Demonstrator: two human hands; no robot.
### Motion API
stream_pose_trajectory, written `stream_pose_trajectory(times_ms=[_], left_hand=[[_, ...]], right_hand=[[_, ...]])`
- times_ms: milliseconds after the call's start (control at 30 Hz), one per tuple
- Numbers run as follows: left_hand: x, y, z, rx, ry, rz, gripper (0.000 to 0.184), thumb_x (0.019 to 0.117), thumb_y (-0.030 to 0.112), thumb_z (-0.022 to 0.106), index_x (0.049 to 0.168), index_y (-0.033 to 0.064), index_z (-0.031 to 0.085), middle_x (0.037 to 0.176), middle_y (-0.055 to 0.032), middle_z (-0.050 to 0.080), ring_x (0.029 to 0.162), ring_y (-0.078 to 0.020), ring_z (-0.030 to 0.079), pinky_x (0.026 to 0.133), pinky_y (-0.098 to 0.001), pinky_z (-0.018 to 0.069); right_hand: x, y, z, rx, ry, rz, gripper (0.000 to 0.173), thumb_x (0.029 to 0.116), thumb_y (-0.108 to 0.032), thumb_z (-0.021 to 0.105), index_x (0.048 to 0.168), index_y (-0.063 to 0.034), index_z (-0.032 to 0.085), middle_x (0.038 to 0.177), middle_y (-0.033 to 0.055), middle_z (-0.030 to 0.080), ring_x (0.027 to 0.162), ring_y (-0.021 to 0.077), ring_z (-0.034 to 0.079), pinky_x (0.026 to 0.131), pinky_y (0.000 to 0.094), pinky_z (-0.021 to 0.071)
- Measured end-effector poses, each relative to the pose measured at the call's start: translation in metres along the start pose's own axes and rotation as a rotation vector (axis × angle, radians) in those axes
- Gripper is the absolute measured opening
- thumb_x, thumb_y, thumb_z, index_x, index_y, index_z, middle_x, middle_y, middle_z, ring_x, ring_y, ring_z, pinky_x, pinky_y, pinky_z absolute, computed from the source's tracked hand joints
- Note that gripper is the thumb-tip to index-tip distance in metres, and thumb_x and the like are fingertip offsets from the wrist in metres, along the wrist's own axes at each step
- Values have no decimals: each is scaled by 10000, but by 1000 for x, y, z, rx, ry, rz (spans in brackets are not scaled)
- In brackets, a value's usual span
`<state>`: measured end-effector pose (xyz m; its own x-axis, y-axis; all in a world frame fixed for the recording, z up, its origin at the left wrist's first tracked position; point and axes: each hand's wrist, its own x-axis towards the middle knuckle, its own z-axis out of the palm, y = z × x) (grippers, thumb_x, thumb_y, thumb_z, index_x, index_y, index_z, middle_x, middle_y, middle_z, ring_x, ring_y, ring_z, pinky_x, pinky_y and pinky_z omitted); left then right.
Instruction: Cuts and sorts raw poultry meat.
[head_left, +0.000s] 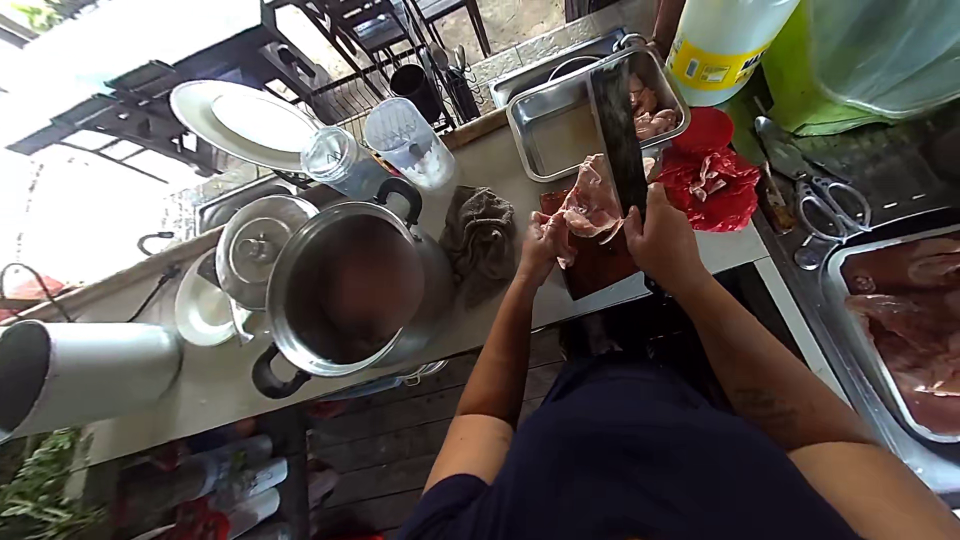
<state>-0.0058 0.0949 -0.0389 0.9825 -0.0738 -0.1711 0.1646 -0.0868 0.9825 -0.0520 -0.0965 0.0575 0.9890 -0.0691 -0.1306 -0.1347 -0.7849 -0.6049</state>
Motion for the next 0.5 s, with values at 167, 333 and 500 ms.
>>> stream_pose_trajectory(times_ms=[167,333,500], left_hand=[[2,18,-16,447,-138,14,309,1080,200,525,1290,-25,543,1101,-209,696,1022,-308,690,950,-521,528],[5,9,-19,366,-136,39,292,1072,170,536,1293,-17,579,1150,-185,688,1061,-240,671,974,-455,522],[6,-3,-19,179,-86,42,246,1068,130,530,1245,-23,607,1041,-123,677,897,-118,636,849,-331,535]], right_hand=[[3,0,17,-20,-96,-43,399,1093,-202,442,1387,67,470,957,267,682,934,455,697,797,611,538],[-2,7,40,-48,-192,35,407,1091,-195,438,1421,43,430,979,262,680,944,454,696,786,614,545],[-6,19,36,77,-254,94,341,1092,-191,439,1350,32,467,884,233,655,773,385,690,737,573,551]])
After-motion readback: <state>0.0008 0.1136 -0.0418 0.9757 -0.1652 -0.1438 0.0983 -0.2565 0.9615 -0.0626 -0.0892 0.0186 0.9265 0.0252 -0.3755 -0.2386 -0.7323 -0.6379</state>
